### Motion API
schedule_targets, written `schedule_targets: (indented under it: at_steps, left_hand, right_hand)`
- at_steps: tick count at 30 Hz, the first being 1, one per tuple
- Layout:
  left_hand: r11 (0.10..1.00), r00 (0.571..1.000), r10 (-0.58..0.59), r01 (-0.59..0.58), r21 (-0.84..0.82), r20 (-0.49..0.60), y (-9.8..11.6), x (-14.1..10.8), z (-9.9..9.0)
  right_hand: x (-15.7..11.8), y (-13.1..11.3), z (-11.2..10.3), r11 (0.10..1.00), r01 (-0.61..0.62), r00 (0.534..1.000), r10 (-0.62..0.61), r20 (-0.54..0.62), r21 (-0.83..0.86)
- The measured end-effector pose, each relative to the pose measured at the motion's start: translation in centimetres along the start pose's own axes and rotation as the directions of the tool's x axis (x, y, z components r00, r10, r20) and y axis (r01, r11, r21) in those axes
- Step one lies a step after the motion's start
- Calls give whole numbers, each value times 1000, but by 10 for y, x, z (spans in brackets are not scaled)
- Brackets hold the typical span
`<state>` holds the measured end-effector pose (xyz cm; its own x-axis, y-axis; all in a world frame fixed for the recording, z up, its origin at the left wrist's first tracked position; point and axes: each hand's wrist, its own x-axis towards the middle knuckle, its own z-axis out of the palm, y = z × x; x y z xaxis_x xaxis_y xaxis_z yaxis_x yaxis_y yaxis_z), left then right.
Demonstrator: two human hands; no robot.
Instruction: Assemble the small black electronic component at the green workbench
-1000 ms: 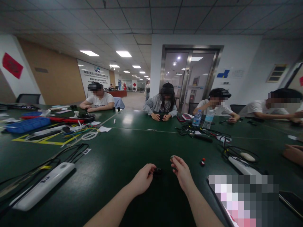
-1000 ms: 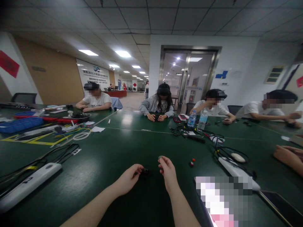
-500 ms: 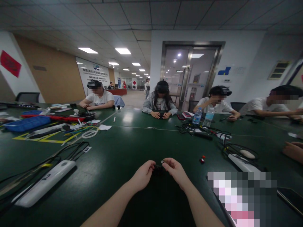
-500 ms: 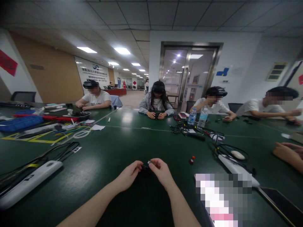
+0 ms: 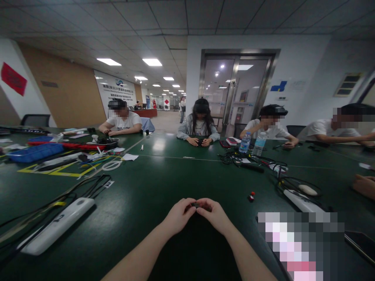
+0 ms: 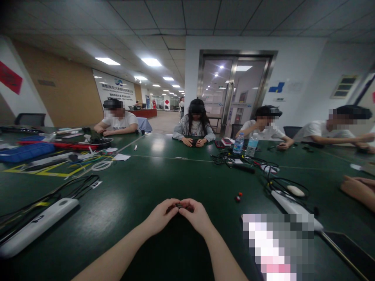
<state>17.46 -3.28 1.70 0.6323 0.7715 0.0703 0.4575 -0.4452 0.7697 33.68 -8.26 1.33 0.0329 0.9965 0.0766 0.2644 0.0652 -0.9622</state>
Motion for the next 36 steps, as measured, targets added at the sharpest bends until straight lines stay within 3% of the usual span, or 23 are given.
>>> schedule_targets:
  at_steps: [5, 12, 16, 19, 24, 28, 31, 36]
  left_hand:
    - [1000, 1000, 24, -23, 14, -4, -6, 4, 3]
    - [1000, 1000, -10, 10, 15, 29, -3, 2, -3]
    - [999, 998, -12, 10, 36, 61, -14, 1, -18]
    - [995, 997, -63, 60, 79, 35, -32, -2, -44]
    - [962, 973, -198, 215, 167, -117, -72, -24, -105]
    - [885, 879, -312, 407, 225, -362, -111, -56, -142]
    - [865, 807, -311, 459, 203, -502, -134, -71, -152]
    - [860, 783, -285, 464, 214, -553, -147, -72, -152]
  right_hand:
    - [1, 1, 0, 999, 13, 1000, -14, -21, -29]
    - [3, 8, -8, 992, -77, 983, 92, -161, 97]
    - [4, 13, -11, 989, -99, 981, 115, -155, 109]
    - [4, 14, -13, 983, -128, 978, 147, -145, 131]
    - [5, 16, -15, 976, -149, 973, 173, -151, 157]
    - [7, 18, -15, 976, -160, 975, 180, -133, 149]
    - [8, 16, -14, 971, -193, 966, 213, -147, 143]
    - [8, 13, -15, 961, -225, 954, 251, -164, 162]
